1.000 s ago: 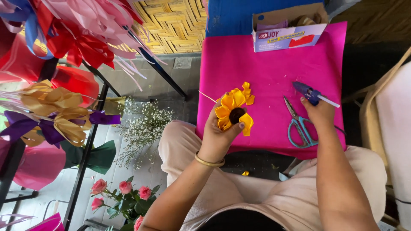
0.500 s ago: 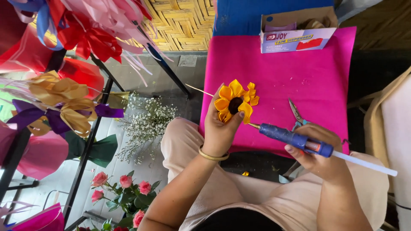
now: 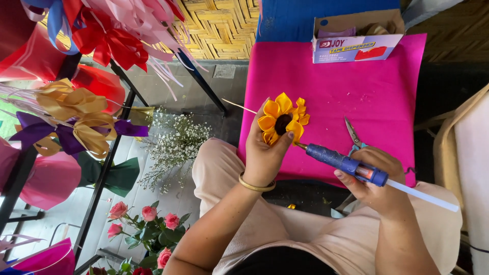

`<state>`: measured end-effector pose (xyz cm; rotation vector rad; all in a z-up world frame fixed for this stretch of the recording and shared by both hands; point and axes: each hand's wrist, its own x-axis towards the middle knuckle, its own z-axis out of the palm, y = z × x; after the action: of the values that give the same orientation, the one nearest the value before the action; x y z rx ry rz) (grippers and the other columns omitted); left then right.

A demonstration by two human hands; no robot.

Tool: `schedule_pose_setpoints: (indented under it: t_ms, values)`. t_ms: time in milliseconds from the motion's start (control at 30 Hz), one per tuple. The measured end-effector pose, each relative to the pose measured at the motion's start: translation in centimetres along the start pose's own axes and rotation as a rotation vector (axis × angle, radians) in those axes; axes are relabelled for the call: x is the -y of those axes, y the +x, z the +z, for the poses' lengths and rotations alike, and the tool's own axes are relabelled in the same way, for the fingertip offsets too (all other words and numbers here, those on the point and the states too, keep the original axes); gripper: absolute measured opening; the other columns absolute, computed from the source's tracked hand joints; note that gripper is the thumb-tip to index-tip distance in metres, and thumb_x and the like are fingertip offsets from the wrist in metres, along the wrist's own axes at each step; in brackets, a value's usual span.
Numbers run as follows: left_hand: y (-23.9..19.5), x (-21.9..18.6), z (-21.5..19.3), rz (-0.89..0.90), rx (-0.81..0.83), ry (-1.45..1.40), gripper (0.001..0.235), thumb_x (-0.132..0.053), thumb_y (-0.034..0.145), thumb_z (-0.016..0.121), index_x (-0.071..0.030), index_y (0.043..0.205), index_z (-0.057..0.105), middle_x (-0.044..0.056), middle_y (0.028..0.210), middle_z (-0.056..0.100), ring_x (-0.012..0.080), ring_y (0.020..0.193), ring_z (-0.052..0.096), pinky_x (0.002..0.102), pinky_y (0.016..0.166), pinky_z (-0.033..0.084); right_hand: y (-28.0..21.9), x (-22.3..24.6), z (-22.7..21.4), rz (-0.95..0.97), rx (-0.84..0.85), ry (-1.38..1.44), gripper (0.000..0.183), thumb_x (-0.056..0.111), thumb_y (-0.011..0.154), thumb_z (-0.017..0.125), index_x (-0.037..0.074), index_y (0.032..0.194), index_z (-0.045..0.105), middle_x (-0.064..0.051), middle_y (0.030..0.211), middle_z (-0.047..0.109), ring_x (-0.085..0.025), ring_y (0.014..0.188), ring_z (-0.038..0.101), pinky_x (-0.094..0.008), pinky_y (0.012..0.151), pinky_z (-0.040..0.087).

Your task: Assembling a decorative sunflower by gluing yellow fabric petals onto a brown center using a hot glue gun.

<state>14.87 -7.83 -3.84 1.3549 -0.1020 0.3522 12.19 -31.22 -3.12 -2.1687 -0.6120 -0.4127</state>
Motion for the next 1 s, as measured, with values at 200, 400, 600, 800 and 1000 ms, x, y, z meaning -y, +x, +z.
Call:
schedule_pose_setpoints:
  t_ms: [200, 400, 600, 800, 1000]
  values:
    - [0.1, -0.1, 0.2, -0.009, -0.008, -0.003, 0.066, 0.0, 0.09, 0.073, -0.003, 0.149, 0.043, 0.015, 0.135, 0.063, 0.0292, 0.129, 0.063, 0.04, 0.111, 0.055, -0.1, -0.3, 0.2, -0.006, 0.01, -0.047, 0.037, 0.039, 0.09, 0.072, 0.008, 0.076, 0.056, -0.004, 0.068, 0.055, -0.021, 0.061, 0.052, -0.035, 0.06, 0.041]
    - [0.2, 0.4, 0.0, -0.024, -0.035, -0.036, 0.068, 0.001, 0.09, 0.073, -0.003, 0.15, 0.042, 0.016, 0.136, 0.062, 0.0291, 0.129, 0.062, 0.041, 0.111, 0.054, -0.4, -0.7, 0.2, -0.007, 0.019, -0.054, 0.037, 0.038, 0.087, 0.075, 0.007, 0.078, 0.057, -0.005, 0.07, 0.058, -0.022, 0.063, 0.054, -0.035, 0.062, 0.043]
    - [0.3, 0.4, -0.2, 0.003, -0.018, -0.035, 0.063, 0.0, 0.091, 0.073, -0.002, 0.146, 0.045, 0.015, 0.133, 0.063, 0.0292, 0.127, 0.064, 0.041, 0.111, 0.055, -0.1, -0.3, 0.0, -0.001, 0.009, -0.043, 0.035, 0.036, 0.089, 0.074, 0.008, 0.077, 0.057, -0.005, 0.07, 0.058, -0.022, 0.062, 0.055, -0.035, 0.061, 0.042]
    - [0.3, 0.5, -0.3, -0.014, -0.008, -0.095, 0.058, -0.002, 0.091, 0.074, -0.003, 0.143, 0.048, 0.016, 0.131, 0.066, 0.029, 0.125, 0.065, 0.042, 0.112, 0.054, 0.0, -0.2, -0.1, -0.014, -0.004, -0.016, 0.035, 0.035, 0.09, 0.072, 0.008, 0.075, 0.056, -0.004, 0.068, 0.056, -0.02, 0.06, 0.052, -0.034, 0.059, 0.041]
    - [0.5, -0.5, -0.4, -0.129, -0.036, -0.052, 0.055, -0.004, 0.087, 0.076, -0.006, 0.137, 0.052, 0.013, 0.128, 0.065, 0.0288, 0.125, 0.065, 0.04, 0.107, 0.057, 0.0, -0.3, 0.0, -0.026, -0.008, -0.017, 0.036, 0.036, 0.091, 0.07, 0.007, 0.075, 0.056, -0.004, 0.067, 0.055, -0.021, 0.059, 0.051, -0.035, 0.059, 0.04]
